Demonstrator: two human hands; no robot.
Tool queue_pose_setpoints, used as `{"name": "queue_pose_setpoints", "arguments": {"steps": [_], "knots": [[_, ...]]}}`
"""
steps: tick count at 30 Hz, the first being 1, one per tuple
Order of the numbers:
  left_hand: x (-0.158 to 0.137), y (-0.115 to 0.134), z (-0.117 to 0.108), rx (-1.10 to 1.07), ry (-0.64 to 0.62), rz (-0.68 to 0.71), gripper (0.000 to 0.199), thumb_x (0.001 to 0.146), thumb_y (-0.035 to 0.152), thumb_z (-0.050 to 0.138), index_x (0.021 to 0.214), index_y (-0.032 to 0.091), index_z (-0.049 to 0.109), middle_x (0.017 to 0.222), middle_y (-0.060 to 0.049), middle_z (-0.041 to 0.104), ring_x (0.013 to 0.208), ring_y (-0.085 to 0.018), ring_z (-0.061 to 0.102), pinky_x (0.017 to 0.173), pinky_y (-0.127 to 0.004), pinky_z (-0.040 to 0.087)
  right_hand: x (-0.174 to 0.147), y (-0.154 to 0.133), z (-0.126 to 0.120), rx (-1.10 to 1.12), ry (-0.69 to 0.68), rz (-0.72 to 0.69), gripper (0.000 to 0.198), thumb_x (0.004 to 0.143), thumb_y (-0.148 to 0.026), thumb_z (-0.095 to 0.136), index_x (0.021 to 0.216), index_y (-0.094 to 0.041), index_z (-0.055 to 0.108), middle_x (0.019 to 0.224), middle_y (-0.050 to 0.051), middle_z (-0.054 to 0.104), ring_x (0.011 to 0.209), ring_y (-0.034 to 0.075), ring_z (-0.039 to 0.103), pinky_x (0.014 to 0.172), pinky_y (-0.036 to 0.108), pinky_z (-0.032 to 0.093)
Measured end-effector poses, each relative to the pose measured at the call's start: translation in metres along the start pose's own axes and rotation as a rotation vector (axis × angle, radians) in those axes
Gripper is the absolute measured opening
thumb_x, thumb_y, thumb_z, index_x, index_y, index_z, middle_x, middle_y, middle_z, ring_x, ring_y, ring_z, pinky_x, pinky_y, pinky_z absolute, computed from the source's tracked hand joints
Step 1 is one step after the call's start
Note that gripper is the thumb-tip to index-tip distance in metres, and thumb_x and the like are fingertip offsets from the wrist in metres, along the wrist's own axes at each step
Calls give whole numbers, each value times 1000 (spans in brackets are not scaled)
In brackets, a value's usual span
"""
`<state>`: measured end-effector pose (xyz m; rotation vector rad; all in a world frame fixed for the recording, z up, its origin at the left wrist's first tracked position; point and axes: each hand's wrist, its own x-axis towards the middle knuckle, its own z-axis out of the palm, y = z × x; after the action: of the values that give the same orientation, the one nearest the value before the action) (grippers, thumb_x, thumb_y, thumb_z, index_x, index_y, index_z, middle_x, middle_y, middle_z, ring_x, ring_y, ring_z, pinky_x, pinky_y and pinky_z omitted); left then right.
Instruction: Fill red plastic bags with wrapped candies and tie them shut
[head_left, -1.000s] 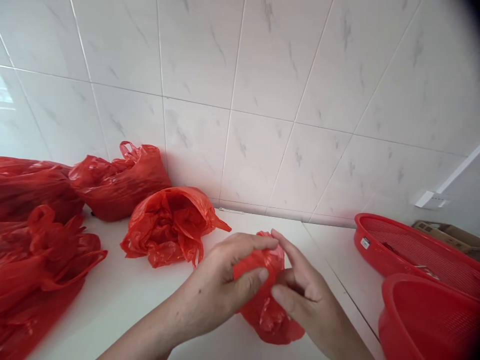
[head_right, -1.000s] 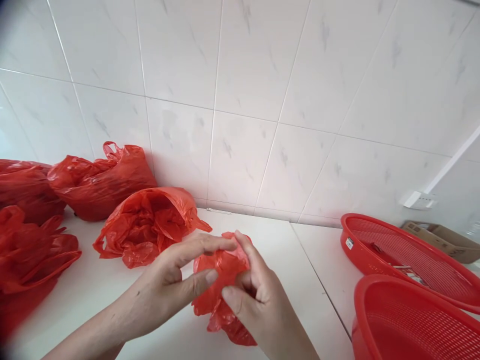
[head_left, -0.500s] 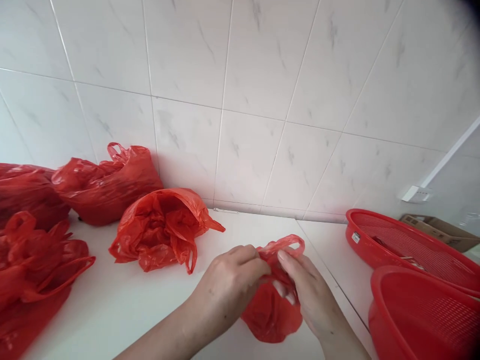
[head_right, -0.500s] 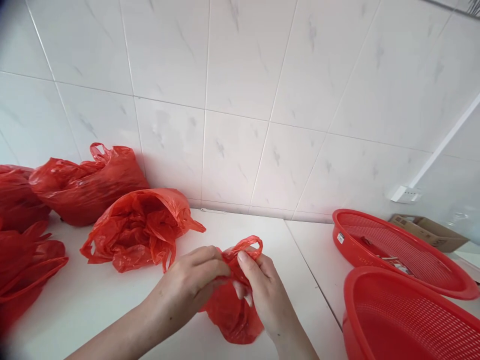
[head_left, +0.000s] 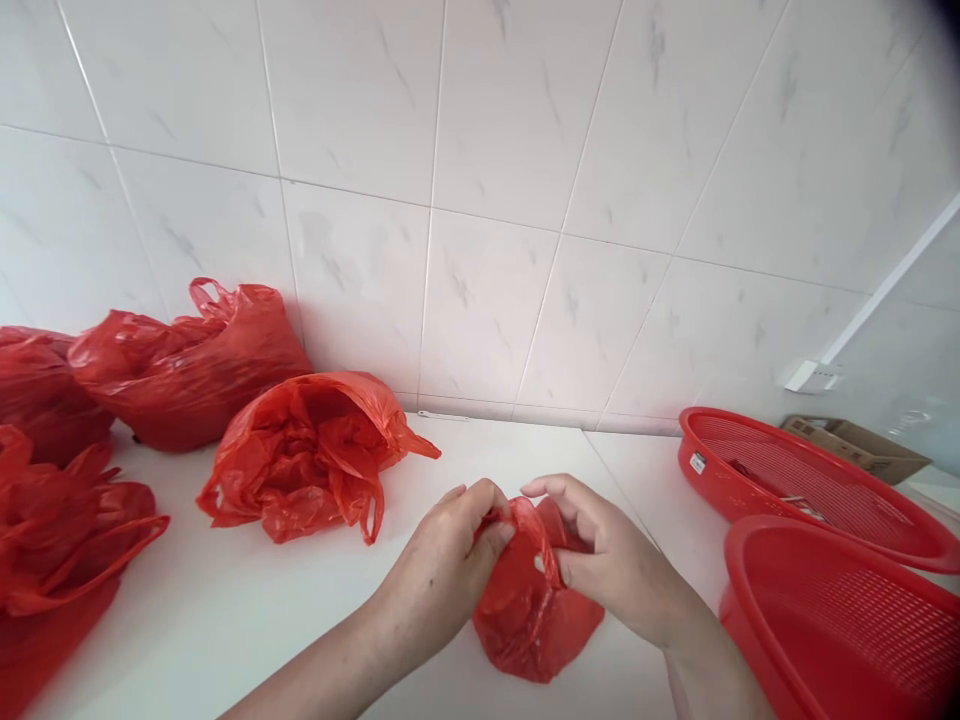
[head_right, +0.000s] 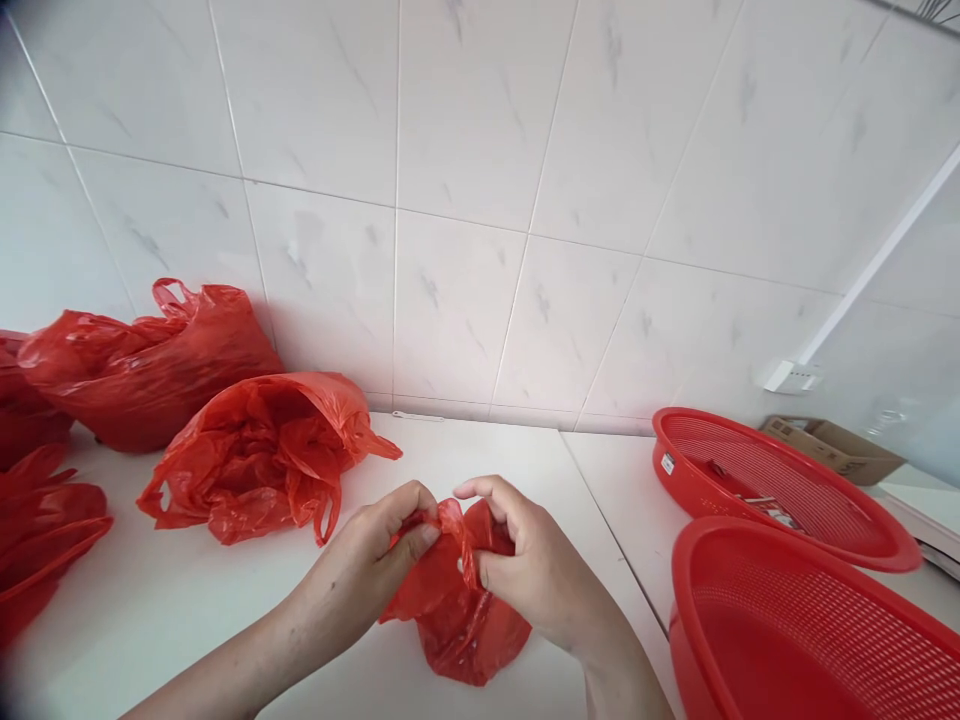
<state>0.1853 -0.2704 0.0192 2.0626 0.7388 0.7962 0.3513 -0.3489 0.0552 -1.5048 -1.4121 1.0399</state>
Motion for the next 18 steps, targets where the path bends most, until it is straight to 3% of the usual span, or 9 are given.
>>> {"name": "queue_pose_setpoints", "arguments": {"steps": [6,10,13,18], "knots": [[-1,2,3,-83,-7,-83,16,87,24,42,72,22,47,64,6,54,60,-11,47,53,-22,34,14,22,1,-391,367,-6,11,73,-16,48,77,-25,51,65,-6,51,60,12,45,54,23,35],[-1,3,5,-73,-15,-107,14,86,23,43,73,23,48,62,7,53,58,-11,45,52,-22,34,21,31,12,-328,479,-21,21,74,-15,42,80,-27,58,60,-7,55,54,11,47,49,22,33],[-1,2,5,-29,0,-95,12,85,22,45,74,23,50,63,8,55,59,-11,46,53,-22,34,18,27,14,-175,421,-60,36,70,-9,39,89,-28,63,72,-7,62,61,10,52,58,21,41],[1,-1,2,58,17,-60,11,85,19,46,76,24,51,69,6,59,64,-12,51,58,-23,37,5,12,4,23,68,-125,35,76,-10,45,100,-25,64,91,-2,65,80,12,59,73,24,46]]}}
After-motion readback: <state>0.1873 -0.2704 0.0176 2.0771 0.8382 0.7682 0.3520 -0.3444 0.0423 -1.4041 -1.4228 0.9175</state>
